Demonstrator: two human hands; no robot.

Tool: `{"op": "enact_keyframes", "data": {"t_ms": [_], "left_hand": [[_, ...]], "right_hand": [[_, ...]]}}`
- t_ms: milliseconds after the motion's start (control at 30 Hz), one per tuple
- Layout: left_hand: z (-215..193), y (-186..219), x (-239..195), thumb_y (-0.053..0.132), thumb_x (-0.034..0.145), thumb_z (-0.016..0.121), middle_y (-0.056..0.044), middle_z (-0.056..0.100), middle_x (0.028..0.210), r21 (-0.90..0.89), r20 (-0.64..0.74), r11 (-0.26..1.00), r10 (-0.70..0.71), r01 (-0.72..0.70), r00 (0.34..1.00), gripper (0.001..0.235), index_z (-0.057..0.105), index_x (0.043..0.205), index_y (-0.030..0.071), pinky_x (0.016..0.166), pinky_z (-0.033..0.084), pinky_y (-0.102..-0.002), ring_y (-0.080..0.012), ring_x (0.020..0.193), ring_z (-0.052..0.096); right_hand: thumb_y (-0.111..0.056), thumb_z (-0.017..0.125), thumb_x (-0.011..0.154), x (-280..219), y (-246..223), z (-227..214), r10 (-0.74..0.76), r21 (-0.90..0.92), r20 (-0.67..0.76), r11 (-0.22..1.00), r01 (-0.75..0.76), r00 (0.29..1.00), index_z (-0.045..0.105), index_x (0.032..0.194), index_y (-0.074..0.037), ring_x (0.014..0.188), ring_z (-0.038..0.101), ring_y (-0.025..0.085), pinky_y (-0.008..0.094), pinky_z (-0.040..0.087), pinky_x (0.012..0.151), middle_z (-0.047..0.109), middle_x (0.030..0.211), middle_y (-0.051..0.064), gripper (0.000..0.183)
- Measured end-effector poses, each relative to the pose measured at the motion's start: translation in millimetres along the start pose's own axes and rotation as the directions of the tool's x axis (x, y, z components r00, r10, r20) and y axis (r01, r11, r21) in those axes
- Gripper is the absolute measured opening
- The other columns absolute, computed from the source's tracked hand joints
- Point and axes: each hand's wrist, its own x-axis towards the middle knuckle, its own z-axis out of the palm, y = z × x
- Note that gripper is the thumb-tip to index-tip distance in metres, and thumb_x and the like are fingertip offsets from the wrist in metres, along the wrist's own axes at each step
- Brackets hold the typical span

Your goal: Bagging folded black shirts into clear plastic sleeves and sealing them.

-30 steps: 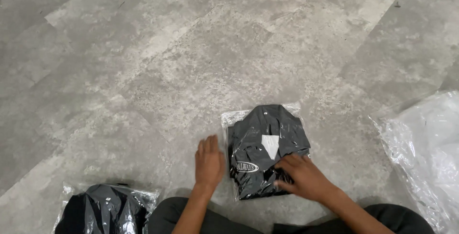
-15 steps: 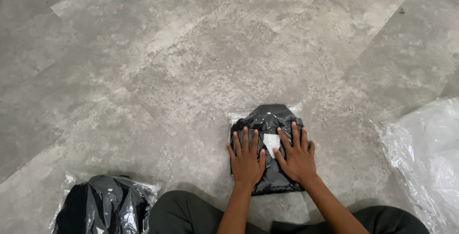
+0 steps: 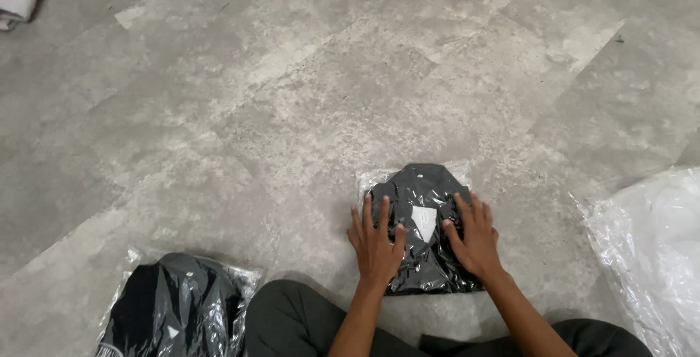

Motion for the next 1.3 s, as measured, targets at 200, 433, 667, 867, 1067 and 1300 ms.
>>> {"op": "enact_keyframes", "data": {"t_ms": [200, 433, 667, 867, 1067, 1300], "left_hand": [[54, -44, -9, 0.036, 0.088, 0.067, -0.024, 0.038, 0.142, -0.298, 0.011, 0.846, -0.460, 0.442, 0.888, 0.084, 0.032, 0.155, 0.000, 0.097, 0.048, -0.063, -0.0499, 0.131, 0.046], [48, -73, -2, 0.036, 0.088, 0.072, -0.018, 0.074, 0.098, -0.407, 0.117, 0.771, -0.488, 0.490, 0.865, 0.048, 0.066, 0.111, -0.004, 0.082, 0.060, -0.042, -0.0342, 0.086, 0.074], [-36, -60, 1, 0.034, 0.090, 0.064, -0.016, 0.073, 0.091, -0.397, 0.138, 0.815, -0.401, 0.422, 0.906, 0.036, 0.069, 0.096, 0.000, 0.077, 0.057, -0.044, -0.0344, 0.082, 0.071], [-166, -67, 2, 0.037, 0.085, 0.065, -0.009, 0.075, 0.083, -0.451, 0.026, 0.795, -0.443, 0.406, 0.896, 0.034, 0.074, 0.098, 0.006, 0.072, 0.056, -0.040, -0.0282, 0.076, 0.071], [-294, -141, -23, 0.033, 0.083, 0.064, -0.010, 0.077, 0.083, -0.363, -0.103, 0.861, -0.418, 0.357, 0.903, 0.034, 0.076, 0.096, 0.004, 0.071, 0.057, -0.038, -0.0274, 0.075, 0.072], [-396, -256, -133, 0.026, 0.086, 0.067, -0.007, 0.075, 0.082, -0.342, -0.179, 0.854, -0.468, 0.391, 0.865, 0.029, 0.076, 0.098, 0.002, 0.071, 0.056, -0.030, -0.0185, 0.072, 0.069]], "right_hand": [[-0.056, 0.073, 0.095, 30, 112, 76, 0.199, 0.160, -0.267, 0.974, -0.161, 0.943, 0.047, 0.156, 0.001, 0.123, 0.064, 0.050, 0.059, 0.050, 0.103, 0.065, 0.130, 0.030, 0.088], [-0.026, 0.062, 0.105, -33, 4, -6, 0.281, 0.658, 0.151, 0.687, -0.308, 0.948, 0.033, 0.153, 0.012, 0.102, 0.062, 0.037, 0.046, 0.051, 0.083, 0.058, 0.124, 0.036, 0.067], [-0.015, 0.051, 0.110, -35, -28, -2, 0.206, 0.792, 0.245, 0.521, -0.318, 0.947, 0.034, 0.152, -0.001, 0.114, 0.054, 0.031, 0.044, 0.043, 0.091, 0.052, 0.133, 0.026, 0.049], [-0.024, 0.044, 0.109, -43, -129, 0, 0.099, 0.841, 0.259, 0.466, -0.275, 0.961, 0.035, 0.151, -0.007, 0.123, 0.049, 0.026, 0.042, 0.040, 0.100, 0.049, 0.141, 0.019, 0.046], [-0.026, 0.050, 0.107, -64, -230, 47, -0.086, 0.886, 0.332, 0.371, -0.279, 0.939, 0.038, 0.138, -0.015, 0.108, 0.051, 0.024, 0.040, 0.043, 0.086, 0.051, 0.129, 0.014, 0.035], [-0.021, 0.060, 0.098, -146, -329, 114, -0.240, 0.821, 0.470, 0.472, -0.321, 0.849, 0.029, 0.149, -0.015, 0.077, 0.055, 0.025, 0.039, 0.053, 0.059, 0.049, 0.109, 0.017, 0.059]]}}
